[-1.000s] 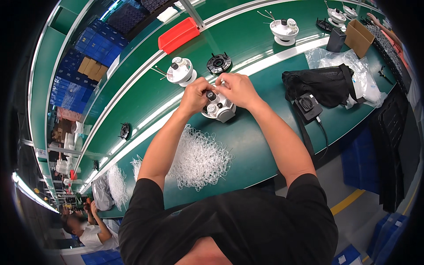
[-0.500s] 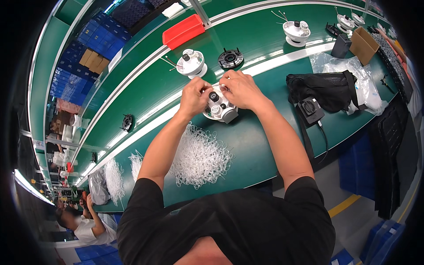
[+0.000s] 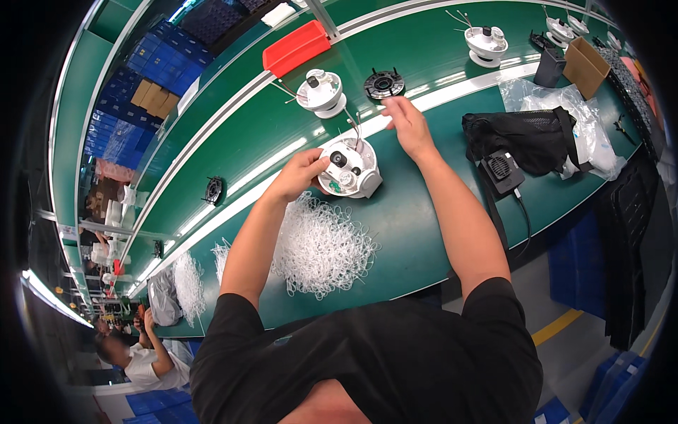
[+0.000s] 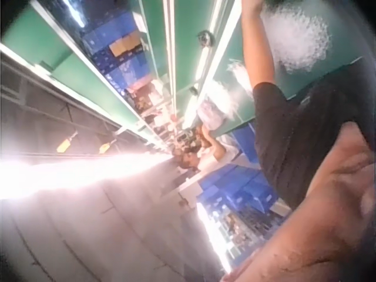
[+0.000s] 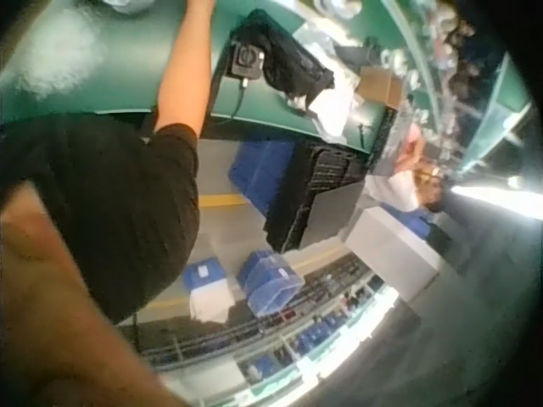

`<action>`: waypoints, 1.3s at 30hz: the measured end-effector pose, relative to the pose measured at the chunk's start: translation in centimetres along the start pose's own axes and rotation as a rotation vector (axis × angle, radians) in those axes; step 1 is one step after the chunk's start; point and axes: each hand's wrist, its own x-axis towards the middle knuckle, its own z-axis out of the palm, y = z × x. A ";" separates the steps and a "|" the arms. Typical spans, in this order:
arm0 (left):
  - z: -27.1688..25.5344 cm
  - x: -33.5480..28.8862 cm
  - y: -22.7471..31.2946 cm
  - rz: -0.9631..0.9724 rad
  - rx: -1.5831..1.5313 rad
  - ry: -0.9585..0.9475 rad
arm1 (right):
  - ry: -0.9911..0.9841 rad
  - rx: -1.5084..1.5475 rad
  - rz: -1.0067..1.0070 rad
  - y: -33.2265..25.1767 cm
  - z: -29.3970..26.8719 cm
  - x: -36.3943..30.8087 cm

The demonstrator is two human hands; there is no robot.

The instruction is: The person assembles small white electronic devices on a green workbench. They pick up the devices, insert small white plastic components into them, and place the finished units on the table. The person also handles a pile of white zip ties, separating and organizing them.

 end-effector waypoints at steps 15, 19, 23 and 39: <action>-12.9 3.0 -6.0 0.139 -0.761 0.975 | -0.033 -0.280 -0.021 2.0 1.1 -0.4; -10.0 6.7 -4.3 0.153 -0.936 0.940 | -0.037 -0.258 -0.030 2.6 0.9 -0.2; -1.4 9.7 2.6 0.018 -0.923 0.505 | -0.038 -0.291 0.013 2.1 0.4 -0.6; 1.5 7.0 5.3 0.013 -0.065 0.202 | 0.181 -0.322 -0.325 -3.5 -2.2 0.2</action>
